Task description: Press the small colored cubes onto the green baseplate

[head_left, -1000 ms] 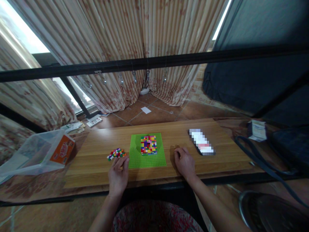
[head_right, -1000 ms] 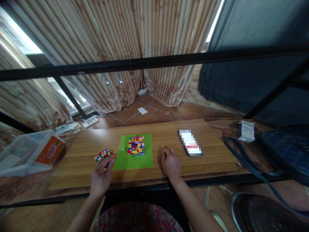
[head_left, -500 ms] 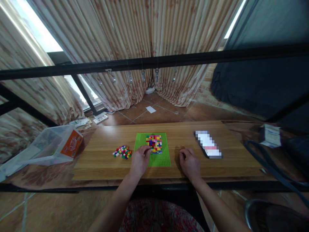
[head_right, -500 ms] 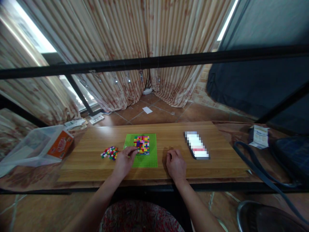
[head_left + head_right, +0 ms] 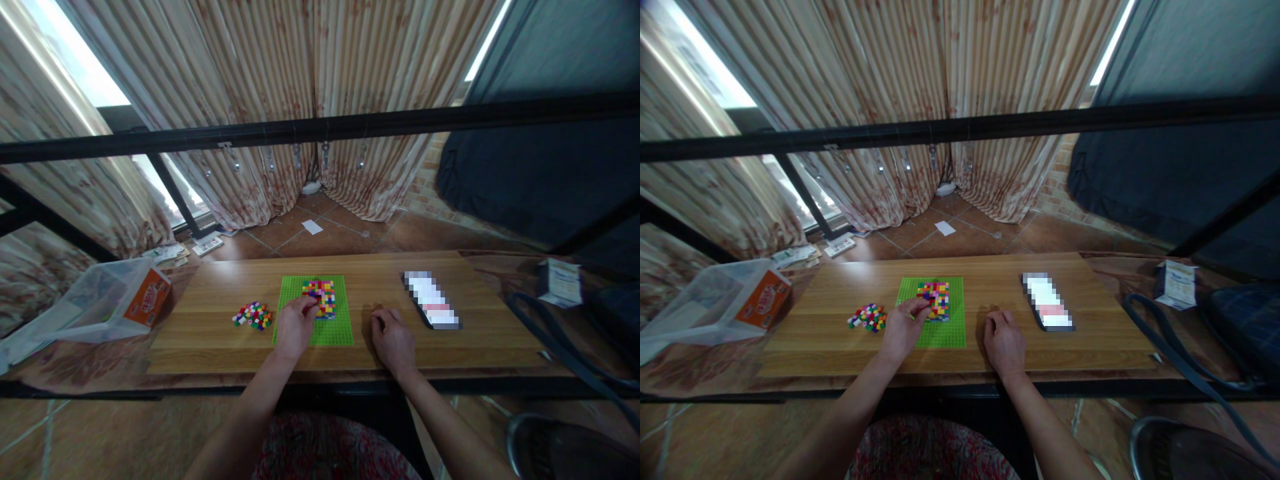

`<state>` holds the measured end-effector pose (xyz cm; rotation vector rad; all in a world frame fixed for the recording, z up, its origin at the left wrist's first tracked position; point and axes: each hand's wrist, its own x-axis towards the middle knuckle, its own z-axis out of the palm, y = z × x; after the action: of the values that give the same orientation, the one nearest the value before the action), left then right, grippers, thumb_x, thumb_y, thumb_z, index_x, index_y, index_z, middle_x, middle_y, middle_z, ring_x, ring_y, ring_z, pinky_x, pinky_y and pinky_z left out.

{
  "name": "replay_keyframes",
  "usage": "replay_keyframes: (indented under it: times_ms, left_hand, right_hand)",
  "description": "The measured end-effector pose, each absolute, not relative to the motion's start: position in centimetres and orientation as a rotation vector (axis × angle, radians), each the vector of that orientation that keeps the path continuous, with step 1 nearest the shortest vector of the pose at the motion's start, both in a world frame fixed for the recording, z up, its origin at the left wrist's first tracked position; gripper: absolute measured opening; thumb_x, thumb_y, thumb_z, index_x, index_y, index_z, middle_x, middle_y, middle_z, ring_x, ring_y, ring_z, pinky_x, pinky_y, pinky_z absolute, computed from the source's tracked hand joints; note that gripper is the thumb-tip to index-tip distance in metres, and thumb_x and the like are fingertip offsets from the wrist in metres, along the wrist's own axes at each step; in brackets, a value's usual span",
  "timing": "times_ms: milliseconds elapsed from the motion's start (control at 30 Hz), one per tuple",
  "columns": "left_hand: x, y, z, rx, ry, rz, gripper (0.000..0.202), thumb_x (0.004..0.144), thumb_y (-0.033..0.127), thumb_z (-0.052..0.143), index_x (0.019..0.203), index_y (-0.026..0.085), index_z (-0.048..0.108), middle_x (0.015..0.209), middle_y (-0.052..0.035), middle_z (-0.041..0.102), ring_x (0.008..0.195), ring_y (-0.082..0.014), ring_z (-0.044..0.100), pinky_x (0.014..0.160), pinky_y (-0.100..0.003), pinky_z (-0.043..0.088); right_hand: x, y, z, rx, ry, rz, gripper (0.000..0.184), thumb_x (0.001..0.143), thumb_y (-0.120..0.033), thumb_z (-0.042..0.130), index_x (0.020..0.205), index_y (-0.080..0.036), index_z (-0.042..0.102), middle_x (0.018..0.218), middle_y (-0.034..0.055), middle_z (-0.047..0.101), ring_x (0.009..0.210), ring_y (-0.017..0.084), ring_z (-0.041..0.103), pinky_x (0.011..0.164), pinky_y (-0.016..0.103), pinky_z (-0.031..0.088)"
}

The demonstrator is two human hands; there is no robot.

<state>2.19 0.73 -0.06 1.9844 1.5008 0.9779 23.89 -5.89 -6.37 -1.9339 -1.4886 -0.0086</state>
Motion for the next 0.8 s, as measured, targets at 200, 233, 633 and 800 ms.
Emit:
replay_keyframes:
  times_ms: [200, 233, 633, 800]
  left_hand:
    - [2.19, 0.68, -0.07, 2.017, 1.546, 0.947, 0.014, 0.083, 0.013, 0.065, 0.092, 0.021, 0.072, 0.088, -0.0015, 0.075, 0.081, -0.0151, 0.068, 0.080, -0.030, 0.052]
    - [2.14, 0.68, -0.11, 2.024, 1.545, 0.941, 0.016, 0.082, 0.012, 0.064, 0.093, 0.022, 0.071, 0.088, -0.0012, 0.075, 0.081, -0.0150, 0.068, 0.079, -0.030, 0.052]
    - [2.02, 0.35, -0.51, 2.279, 1.551, 0.936, 0.015, 0.089, 0.016, 0.056, 0.091, 0.022, 0.070, 0.089, -0.0029, 0.074, 0.084, -0.0181, 0.067, 0.079, -0.031, 0.050]
    - [2.09, 0.20, -0.44, 2.417, 1.551, 0.897, 0.019, 0.091, 0.017, 0.052, 0.085, 0.022, 0.069, 0.083, -0.0033, 0.072, 0.080, -0.0184, 0.065, 0.076, -0.030, 0.046]
  right_hand:
    - [23.86, -5.85, -6.21, -1.932, -1.483, 0.007, 0.021, 0.091, -0.024, 0.046, 0.084, -0.020, 0.066, 0.089, 0.0064, 0.065, 0.075, 0.018, 0.057, 0.066, 0.028, 0.038]
    - [23.85, -5.84, -6.16, -1.931, -1.486, 0.009, 0.022, 0.091, -0.024, 0.046, 0.084, -0.020, 0.066, 0.089, 0.0065, 0.065, 0.075, 0.018, 0.057, 0.065, 0.029, 0.038]
    - [23.81, -5.87, -6.13, -1.955, -1.486, 0.007, 0.022, 0.092, -0.025, 0.046, 0.084, -0.020, 0.066, 0.089, 0.0067, 0.065, 0.075, 0.018, 0.057, 0.064, 0.029, 0.038]
    - [23.82, -5.87, -6.13, -1.955, -1.480, 0.009, 0.022, 0.093, -0.026, 0.046, 0.085, -0.020, 0.066, 0.091, 0.0067, 0.065, 0.075, 0.018, 0.058, 0.064, 0.029, 0.038]
